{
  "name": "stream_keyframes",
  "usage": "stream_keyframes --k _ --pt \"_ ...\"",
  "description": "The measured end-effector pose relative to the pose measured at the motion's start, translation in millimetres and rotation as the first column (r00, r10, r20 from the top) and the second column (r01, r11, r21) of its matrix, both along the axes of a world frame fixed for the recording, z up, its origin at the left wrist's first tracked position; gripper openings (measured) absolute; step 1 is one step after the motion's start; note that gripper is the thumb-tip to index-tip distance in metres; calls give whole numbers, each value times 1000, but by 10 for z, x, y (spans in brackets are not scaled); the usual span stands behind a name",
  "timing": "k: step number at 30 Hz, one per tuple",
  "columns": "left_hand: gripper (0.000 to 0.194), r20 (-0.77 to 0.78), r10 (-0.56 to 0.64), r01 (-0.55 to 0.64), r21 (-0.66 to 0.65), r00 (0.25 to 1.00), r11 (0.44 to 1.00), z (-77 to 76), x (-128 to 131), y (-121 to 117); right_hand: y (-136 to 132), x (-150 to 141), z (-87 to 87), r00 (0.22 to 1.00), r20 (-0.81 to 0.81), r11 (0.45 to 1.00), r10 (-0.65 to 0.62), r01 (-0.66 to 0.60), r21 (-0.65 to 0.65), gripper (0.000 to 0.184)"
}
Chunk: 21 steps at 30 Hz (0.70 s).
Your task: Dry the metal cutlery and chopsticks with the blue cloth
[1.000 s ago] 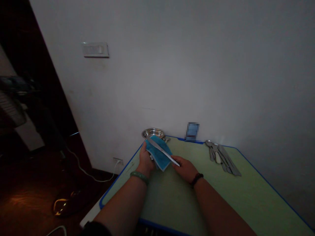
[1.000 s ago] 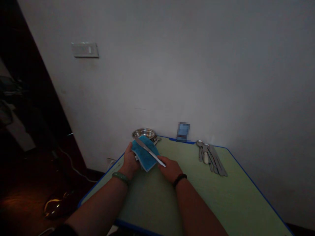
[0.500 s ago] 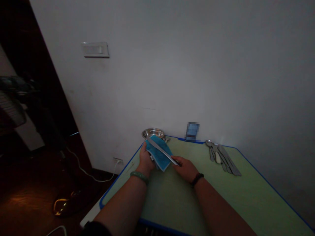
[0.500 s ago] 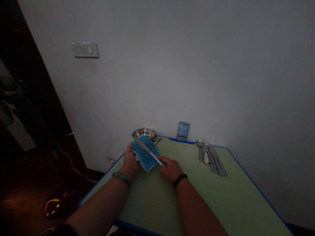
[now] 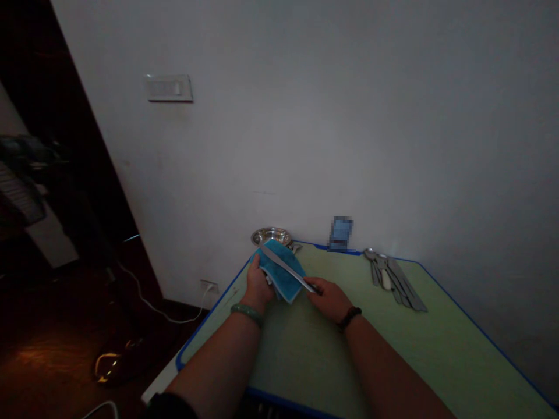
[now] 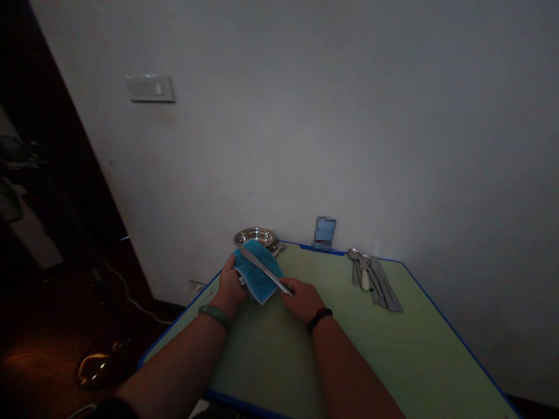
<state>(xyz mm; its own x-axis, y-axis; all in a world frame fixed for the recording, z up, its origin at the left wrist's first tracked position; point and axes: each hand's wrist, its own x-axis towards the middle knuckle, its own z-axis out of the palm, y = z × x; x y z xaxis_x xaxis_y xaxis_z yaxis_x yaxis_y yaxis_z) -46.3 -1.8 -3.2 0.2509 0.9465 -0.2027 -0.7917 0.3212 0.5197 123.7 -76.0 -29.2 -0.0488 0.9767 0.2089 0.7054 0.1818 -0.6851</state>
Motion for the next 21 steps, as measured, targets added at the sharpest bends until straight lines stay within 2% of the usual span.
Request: stream_keyframes --k 18,21 --pt "53 1 32 -32 -14 1000 999 -9 -2 8 -21 4 10 1000 -22 1000 5 -6 -19 42" --pt "55 -22 25 -25 -5 999 1000 -2 -7 3 -17 -17 11 999 -39 1000 4 -5 -25 48"
